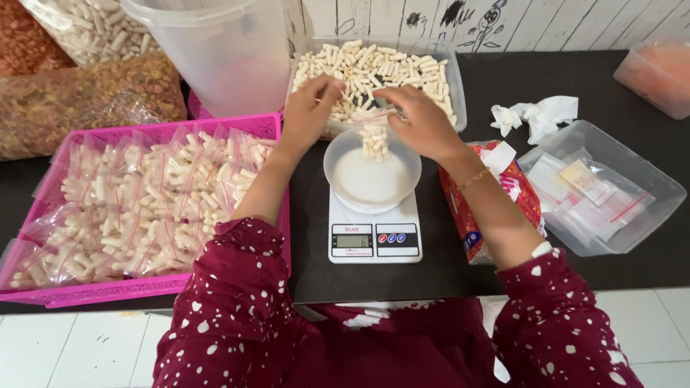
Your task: The person scoops white cylindrical snack pieces from a container onto a digital scale, then transfers them into small plastic bags. The person seals each bag and places it into a pink tray. The process is repeated multiple times.
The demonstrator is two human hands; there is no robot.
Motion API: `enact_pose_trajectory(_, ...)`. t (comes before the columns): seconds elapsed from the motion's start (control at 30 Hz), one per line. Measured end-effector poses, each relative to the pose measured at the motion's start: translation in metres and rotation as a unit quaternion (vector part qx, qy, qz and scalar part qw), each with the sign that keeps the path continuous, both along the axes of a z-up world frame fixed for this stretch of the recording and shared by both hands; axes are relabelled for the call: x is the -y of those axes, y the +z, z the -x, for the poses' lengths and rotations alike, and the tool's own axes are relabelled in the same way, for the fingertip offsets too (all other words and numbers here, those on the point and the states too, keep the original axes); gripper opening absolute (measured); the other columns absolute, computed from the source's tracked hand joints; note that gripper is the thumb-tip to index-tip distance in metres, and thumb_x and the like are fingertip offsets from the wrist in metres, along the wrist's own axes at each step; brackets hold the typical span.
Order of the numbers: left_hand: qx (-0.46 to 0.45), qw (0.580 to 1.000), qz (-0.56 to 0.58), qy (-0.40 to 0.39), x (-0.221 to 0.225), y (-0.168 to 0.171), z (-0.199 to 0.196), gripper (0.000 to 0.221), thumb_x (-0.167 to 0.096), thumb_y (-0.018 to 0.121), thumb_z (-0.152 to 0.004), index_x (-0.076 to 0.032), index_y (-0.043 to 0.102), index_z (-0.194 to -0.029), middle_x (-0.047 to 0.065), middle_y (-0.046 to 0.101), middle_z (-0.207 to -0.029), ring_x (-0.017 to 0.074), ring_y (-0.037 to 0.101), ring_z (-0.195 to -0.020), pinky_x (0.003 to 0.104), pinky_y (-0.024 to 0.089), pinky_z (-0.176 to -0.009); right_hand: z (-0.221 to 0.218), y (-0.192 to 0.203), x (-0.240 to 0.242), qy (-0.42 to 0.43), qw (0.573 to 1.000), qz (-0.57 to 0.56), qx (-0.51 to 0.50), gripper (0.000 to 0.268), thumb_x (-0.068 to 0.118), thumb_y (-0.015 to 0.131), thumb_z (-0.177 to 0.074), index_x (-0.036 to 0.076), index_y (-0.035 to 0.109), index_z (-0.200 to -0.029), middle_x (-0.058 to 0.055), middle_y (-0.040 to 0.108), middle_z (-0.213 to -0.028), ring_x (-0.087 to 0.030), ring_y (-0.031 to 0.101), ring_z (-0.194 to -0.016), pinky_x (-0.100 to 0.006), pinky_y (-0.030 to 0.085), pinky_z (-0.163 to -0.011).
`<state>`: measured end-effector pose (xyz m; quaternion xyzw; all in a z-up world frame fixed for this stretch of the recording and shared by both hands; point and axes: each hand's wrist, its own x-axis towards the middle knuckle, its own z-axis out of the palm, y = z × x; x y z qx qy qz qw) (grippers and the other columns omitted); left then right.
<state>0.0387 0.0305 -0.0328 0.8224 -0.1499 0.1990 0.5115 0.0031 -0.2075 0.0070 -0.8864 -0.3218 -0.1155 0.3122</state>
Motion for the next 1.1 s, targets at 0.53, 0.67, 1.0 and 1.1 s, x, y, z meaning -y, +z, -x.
enact_pose_trajectory(0.53,0.162,0.968,-0.080,-0.175,0.025,0.017,0.028,0.019,-0.027,0.074,-0.094,-0.011,0.071,-0.103,0.014,0.065,-0.104,0.0368,0.068,-0.101,0.046,0.052,-0.093,-0.013,-0.010,-0.003,-0.002,0.996,-0.008,0.088,0.011,0.020,0.075,-0.091,0.018,0.064,-0.094,0.000,0.061,-0.105,-0.026,0.065,-0.096,-0.035,0.056,-0.075)
enact_pose_trajectory(0.67,0.103,0.980,-0.046,-0.166,0.028,0.017,0.023,0.025,-0.031,0.077,-0.091,-0.020,0.069,-0.113,0.007,0.066,-0.107,0.0278,0.067,-0.104,0.043,0.052,-0.094,-0.013,-0.013,-0.003,-0.024,0.991,-0.064,0.111,0.010,0.015,0.074,-0.095,0.017,0.064,-0.099,0.001,0.060,-0.103,-0.021,0.066,-0.098,-0.030,0.055,-0.074)
enact_pose_trajectory(1.0,-0.038,0.979,0.129,-0.155,0.030,0.009,0.020,0.028,-0.019,0.076,-0.091,-0.021,0.070,-0.118,0.002,0.075,-0.094,0.0070,0.067,-0.084,0.023,0.058,-0.079,-0.016,-0.011,-0.001,0.012,0.973,-0.217,-0.079,0.010,0.004,0.073,-0.091,0.007,0.068,-0.099,-0.007,0.063,-0.092,-0.015,0.068,-0.085,-0.025,0.059,-0.069)
enact_pose_trajectory(1.1,-0.068,0.972,0.169,-0.150,0.032,0.023,0.030,0.022,-0.022,0.073,-0.094,-0.017,0.070,-0.115,0.002,0.075,-0.091,0.0049,0.065,-0.076,0.019,0.057,-0.071,-0.011,-0.006,-0.004,0.018,0.962,-0.257,-0.094,0.008,0.005,0.074,-0.091,0.005,0.068,-0.097,-0.006,0.063,-0.084,-0.011,0.066,-0.074,-0.022,0.060,-0.067)
